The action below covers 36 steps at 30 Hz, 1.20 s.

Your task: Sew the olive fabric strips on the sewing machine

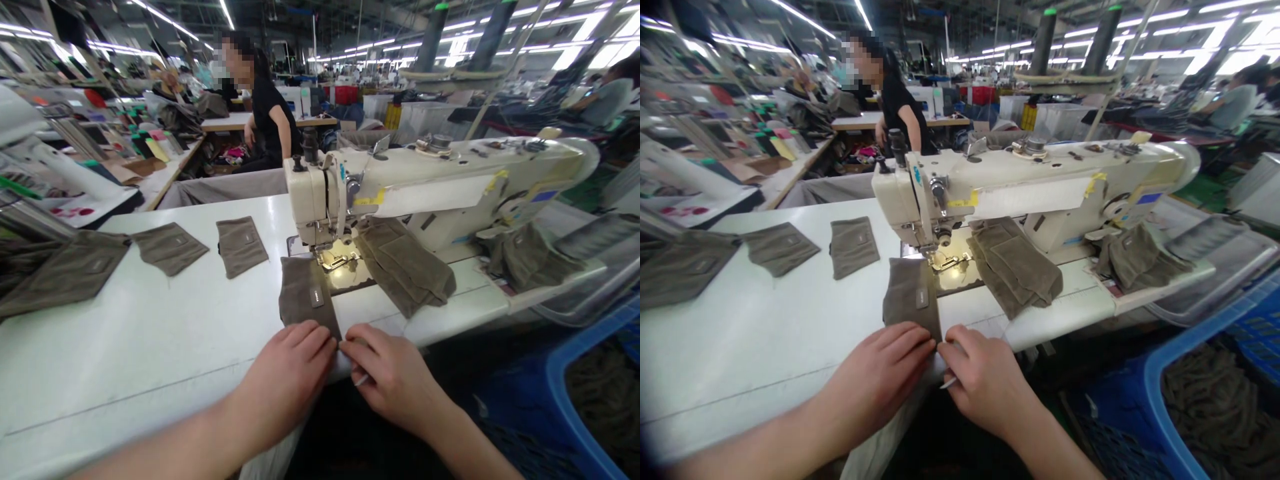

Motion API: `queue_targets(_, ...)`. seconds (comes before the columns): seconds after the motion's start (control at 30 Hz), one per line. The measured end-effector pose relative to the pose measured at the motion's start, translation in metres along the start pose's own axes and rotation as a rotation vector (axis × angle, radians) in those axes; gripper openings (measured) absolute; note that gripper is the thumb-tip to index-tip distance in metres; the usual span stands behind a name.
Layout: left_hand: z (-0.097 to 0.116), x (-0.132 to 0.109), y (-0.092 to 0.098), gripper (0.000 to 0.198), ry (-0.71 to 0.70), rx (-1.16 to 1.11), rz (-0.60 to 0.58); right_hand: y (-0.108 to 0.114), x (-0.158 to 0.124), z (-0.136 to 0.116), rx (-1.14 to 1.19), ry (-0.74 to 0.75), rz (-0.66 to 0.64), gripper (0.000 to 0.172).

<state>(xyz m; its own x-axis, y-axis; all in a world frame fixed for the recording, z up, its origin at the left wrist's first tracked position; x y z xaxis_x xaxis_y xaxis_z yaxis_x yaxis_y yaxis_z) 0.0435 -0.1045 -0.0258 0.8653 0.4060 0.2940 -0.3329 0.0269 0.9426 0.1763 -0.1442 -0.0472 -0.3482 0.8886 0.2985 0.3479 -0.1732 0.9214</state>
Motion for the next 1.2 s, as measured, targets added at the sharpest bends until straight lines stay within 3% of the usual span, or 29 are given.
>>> queue_targets(0.17,0.007,-0.019,-0.011,0.037,-0.137,0.141,0.055,-0.001,0.000,0.000,-0.007,-0.007,-0.017,0.034)
queue_targets(0.47,-0.007,-0.011,-0.013,0.031,-0.149,0.125,0.005,-0.002,0.010,0.003,-0.039,-0.037,-0.043,0.032)
queue_targets(0.57,-0.012,-0.007,-0.012,0.031,-0.143,0.122,-0.009,0.003,0.011,0.010,-0.020,-0.071,0.042,0.031)
queue_targets(0.67,-0.016,-0.002,-0.010,0.030,-0.137,0.122,-0.029,0.018,0.008,0.028,-0.043,-0.179,0.244,0.030)
queue_targets(0.8,-0.022,0.002,-0.011,0.031,-0.123,0.125,-0.036,0.044,-0.004,0.067,-0.263,-0.444,0.441,0.022)
queue_targets(0.87,-0.025,0.003,-0.011,0.031,-0.121,0.131,-0.022,0.053,-0.009,0.087,-0.382,-0.583,0.444,0.021)
queue_targets(0.97,-0.029,0.005,-0.011,0.030,-0.125,0.140,-0.016,0.056,-0.014,0.113,-0.454,-0.714,0.343,0.027)
queue_targets(1.07,-0.033,0.007,-0.011,0.030,-0.132,0.144,-0.018,0.052,-0.014,0.125,-0.441,-0.713,0.263,0.025)
queue_targets(1.2,-0.037,0.012,-0.009,0.031,-0.133,0.159,-0.028,0.053,-0.011,0.127,-0.435,-0.663,0.297,0.022)
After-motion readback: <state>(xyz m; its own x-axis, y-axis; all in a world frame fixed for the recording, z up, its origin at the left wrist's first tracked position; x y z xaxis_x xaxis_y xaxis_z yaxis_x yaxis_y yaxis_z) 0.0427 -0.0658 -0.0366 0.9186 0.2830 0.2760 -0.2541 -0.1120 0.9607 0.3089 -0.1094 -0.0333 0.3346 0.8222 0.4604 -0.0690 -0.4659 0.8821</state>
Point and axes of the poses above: each hand's wrist, its own x-axis towards the middle knuckle, its own y-axis out of the back of the hand, z = x × y, the point moved 6 cm from there along x, towards the middle knuckle, and after that the axes turned 8 degrees about -x, right-handed, at the moved point
